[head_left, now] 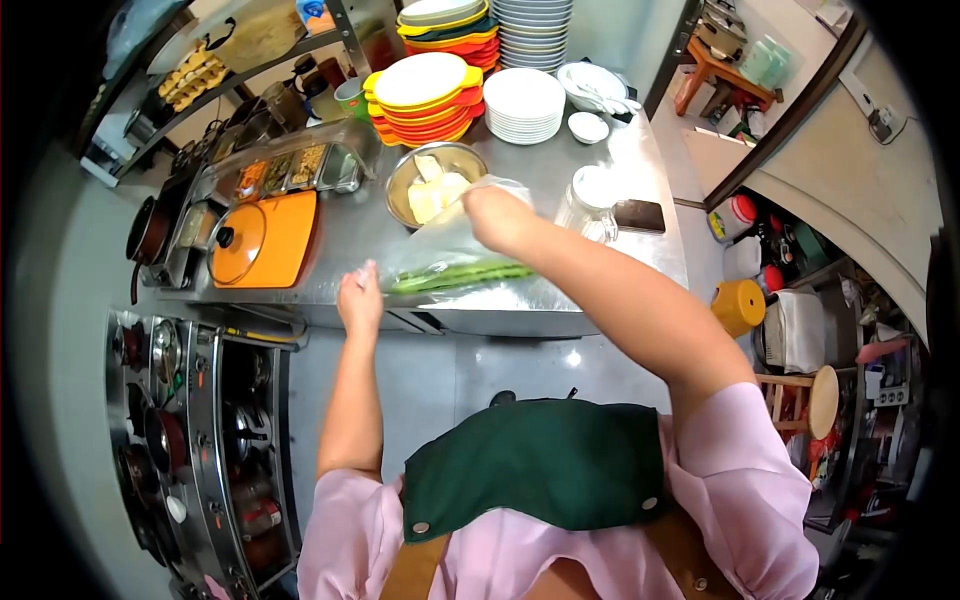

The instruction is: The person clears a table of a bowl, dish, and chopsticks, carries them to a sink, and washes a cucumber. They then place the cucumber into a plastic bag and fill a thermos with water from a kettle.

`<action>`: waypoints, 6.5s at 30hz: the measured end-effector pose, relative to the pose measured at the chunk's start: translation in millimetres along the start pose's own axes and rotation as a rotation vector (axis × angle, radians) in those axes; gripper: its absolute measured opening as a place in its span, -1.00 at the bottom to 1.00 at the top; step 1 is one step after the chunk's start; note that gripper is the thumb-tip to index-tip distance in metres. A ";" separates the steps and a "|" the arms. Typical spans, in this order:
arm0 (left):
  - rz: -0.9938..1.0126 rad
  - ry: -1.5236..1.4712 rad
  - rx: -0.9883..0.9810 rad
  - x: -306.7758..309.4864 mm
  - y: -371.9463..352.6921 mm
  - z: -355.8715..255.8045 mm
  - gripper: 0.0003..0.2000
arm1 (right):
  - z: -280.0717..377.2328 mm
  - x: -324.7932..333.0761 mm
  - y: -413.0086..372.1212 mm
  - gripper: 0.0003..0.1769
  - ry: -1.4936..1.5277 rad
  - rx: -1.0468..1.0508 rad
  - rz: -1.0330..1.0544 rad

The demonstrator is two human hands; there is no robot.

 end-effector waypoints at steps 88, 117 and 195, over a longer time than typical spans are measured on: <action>0.806 -0.331 0.062 -1383.3 523.0 -924.2 -0.51 | -1454.2 356.2 259.2 -0.73 0.377 -0.629 -0.546; 1.449 -0.858 0.642 -1685.3 672.0 -1122.0 -0.67 | -1942.0 341.2 262.4 -0.70 1.052 -1.239 -1.115; 1.137 -0.033 -1.084 -1765.8 654.3 -1097.5 -0.56 | -1670.5 542.3 172.5 -0.70 0.158 -1.750 -0.951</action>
Point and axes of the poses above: each hand's wrist, its own y-axis towards the middle knuckle, its own x-axis out of the back of the hand, z = x × y, the point moved 6 cm from there along y, towards the middle knuckle, and after that the axes turned 4 degrees about -y, right-handed, at the moved point
